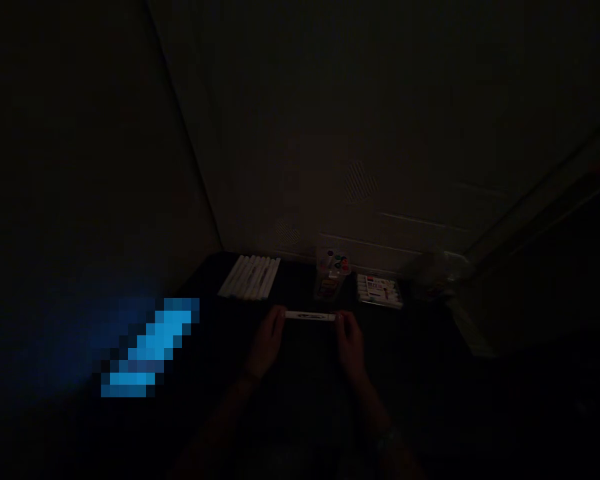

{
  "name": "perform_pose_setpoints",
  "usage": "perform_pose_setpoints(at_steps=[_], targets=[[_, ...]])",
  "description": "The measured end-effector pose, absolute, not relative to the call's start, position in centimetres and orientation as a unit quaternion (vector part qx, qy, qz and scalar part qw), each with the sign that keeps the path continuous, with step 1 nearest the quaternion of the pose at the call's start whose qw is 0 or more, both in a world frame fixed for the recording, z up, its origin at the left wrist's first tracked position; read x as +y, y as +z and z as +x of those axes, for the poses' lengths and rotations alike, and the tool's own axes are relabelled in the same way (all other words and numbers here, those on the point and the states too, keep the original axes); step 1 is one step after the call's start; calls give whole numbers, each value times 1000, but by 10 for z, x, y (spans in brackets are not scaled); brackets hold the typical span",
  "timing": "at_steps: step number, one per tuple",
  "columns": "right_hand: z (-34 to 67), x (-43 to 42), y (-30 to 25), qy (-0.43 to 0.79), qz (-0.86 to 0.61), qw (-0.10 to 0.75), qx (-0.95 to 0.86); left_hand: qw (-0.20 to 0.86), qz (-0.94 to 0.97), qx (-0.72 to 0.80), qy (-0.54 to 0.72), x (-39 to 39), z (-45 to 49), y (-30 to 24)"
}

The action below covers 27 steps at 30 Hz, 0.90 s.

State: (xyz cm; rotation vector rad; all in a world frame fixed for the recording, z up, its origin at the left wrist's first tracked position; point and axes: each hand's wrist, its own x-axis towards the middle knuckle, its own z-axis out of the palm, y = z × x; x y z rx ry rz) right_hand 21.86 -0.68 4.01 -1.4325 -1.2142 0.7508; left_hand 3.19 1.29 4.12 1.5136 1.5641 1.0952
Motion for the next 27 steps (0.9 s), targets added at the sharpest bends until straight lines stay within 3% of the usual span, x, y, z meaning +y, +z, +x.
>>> perform_pose_setpoints(at_steps=[12, 27], targets=[[223, 1, 27, 294, -572, 575, -506, 333, 619, 553, 447, 22, 33, 35], [225, 9, 20, 331, -543, 553, -537, 297, 641, 533, 464, 20, 35, 43]])
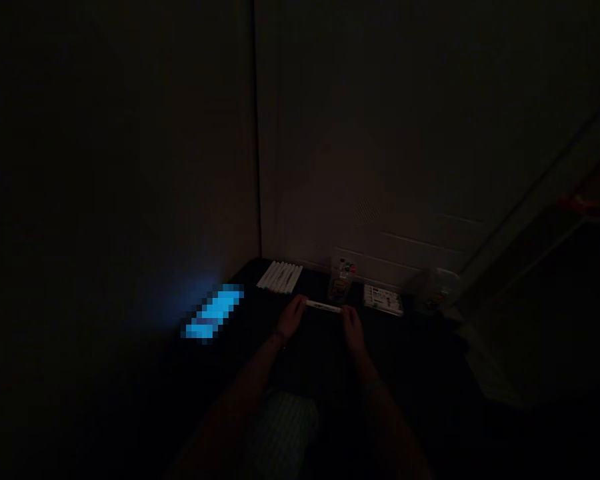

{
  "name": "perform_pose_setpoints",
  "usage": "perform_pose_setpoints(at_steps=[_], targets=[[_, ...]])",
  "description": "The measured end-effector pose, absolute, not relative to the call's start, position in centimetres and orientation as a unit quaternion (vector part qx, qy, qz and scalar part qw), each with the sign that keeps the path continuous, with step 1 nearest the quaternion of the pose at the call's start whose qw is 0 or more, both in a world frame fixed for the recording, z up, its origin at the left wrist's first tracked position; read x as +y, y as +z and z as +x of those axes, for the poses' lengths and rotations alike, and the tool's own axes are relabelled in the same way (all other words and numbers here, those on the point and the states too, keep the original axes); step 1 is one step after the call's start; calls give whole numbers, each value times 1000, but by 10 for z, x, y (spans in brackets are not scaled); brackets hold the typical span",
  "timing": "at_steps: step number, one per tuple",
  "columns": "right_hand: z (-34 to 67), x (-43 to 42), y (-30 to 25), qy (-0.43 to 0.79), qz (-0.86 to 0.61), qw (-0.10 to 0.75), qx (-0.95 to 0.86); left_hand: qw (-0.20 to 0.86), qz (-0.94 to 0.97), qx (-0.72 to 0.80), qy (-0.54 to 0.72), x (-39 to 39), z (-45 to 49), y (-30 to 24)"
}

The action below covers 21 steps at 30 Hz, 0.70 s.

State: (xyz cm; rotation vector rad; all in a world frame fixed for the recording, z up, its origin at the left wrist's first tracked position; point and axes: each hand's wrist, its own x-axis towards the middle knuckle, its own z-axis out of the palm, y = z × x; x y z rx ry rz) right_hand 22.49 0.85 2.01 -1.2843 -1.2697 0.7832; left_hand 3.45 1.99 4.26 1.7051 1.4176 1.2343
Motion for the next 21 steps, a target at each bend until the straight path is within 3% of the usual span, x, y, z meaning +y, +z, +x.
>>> perform_pose_setpoints(at_steps=[21], targets=[[223, 0, 28, 311, -510, 602, -530, 283, 616, 601, 424, 14, 36, 53]])
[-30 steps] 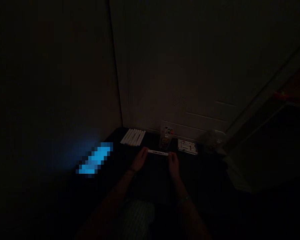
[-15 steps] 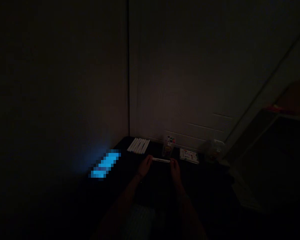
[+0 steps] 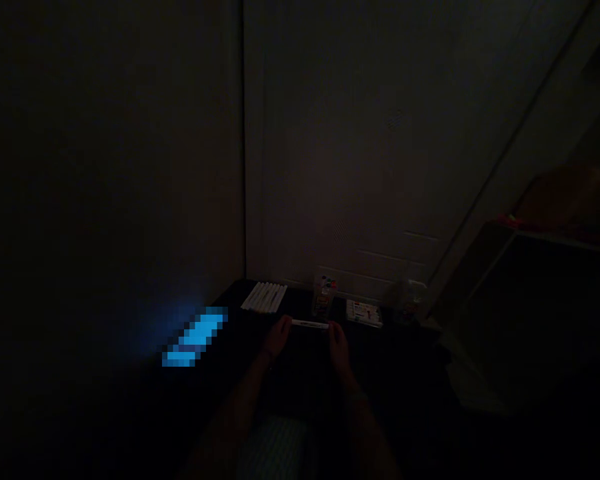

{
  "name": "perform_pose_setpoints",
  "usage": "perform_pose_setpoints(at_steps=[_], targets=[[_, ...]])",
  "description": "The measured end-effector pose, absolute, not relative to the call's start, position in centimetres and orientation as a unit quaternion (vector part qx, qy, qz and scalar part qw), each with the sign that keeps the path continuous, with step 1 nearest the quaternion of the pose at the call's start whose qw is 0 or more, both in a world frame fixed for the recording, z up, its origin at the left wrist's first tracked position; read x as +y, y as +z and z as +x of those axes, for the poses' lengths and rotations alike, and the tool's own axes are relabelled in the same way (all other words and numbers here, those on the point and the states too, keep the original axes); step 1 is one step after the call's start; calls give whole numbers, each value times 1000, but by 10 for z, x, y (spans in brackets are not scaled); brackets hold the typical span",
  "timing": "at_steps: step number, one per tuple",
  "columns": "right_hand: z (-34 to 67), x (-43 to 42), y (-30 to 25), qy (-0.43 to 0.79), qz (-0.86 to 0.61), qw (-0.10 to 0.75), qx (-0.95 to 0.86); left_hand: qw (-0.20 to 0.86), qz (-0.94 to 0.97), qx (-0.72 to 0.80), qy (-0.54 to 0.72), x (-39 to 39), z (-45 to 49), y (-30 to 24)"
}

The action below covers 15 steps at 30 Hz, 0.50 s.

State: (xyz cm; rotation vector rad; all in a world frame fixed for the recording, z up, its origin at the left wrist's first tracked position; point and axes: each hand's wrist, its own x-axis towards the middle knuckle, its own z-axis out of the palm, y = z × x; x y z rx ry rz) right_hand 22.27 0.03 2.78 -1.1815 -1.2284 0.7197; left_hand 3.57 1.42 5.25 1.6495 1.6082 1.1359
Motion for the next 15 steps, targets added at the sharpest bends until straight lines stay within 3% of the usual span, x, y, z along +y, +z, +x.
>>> perform_pose_setpoints(at_steps=[15], targets=[[224, -1, 26, 274, -522, 628, -508, 172, 676, 647, 307, 23, 43, 38]])
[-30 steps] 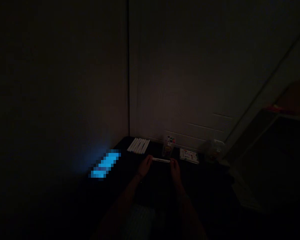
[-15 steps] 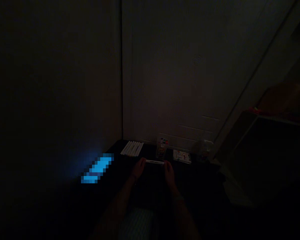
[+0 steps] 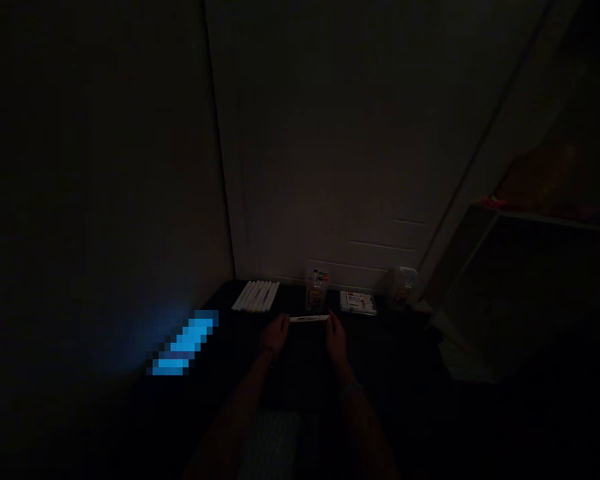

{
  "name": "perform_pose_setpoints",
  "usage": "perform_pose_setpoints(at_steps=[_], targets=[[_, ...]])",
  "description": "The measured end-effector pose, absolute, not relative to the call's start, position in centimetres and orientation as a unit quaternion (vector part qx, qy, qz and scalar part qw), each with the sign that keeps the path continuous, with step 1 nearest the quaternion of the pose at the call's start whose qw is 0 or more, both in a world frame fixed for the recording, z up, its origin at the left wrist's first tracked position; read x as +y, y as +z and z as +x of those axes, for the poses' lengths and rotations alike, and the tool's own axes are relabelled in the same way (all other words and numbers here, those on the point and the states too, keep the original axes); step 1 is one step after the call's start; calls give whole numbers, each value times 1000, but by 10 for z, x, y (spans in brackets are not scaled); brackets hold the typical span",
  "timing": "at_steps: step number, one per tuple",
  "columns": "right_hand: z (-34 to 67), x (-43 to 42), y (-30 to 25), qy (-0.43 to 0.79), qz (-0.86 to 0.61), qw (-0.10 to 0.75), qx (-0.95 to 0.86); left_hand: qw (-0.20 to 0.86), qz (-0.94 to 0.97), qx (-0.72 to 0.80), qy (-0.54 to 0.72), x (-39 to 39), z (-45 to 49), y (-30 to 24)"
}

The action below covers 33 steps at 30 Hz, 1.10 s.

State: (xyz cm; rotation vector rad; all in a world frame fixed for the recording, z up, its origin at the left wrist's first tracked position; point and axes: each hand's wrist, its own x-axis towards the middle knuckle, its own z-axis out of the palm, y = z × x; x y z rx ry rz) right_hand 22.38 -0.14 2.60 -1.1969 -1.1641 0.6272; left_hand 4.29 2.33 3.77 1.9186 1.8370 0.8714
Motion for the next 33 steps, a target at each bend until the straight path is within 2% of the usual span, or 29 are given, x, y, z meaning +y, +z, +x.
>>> perform_pose_setpoints(at_steps=[11, 18, 33], targets=[[225, 9, 10, 236, -554, 613, -512, 217, 683, 624, 310, 30, 36, 28], [224, 12, 6, 240, -557, 591, -532, 209, 682, 620, 326, 36, 36, 21], [226, 11, 6, 208, -560, 601, -531, 214, 698, 595, 336, 38, 31, 18]])
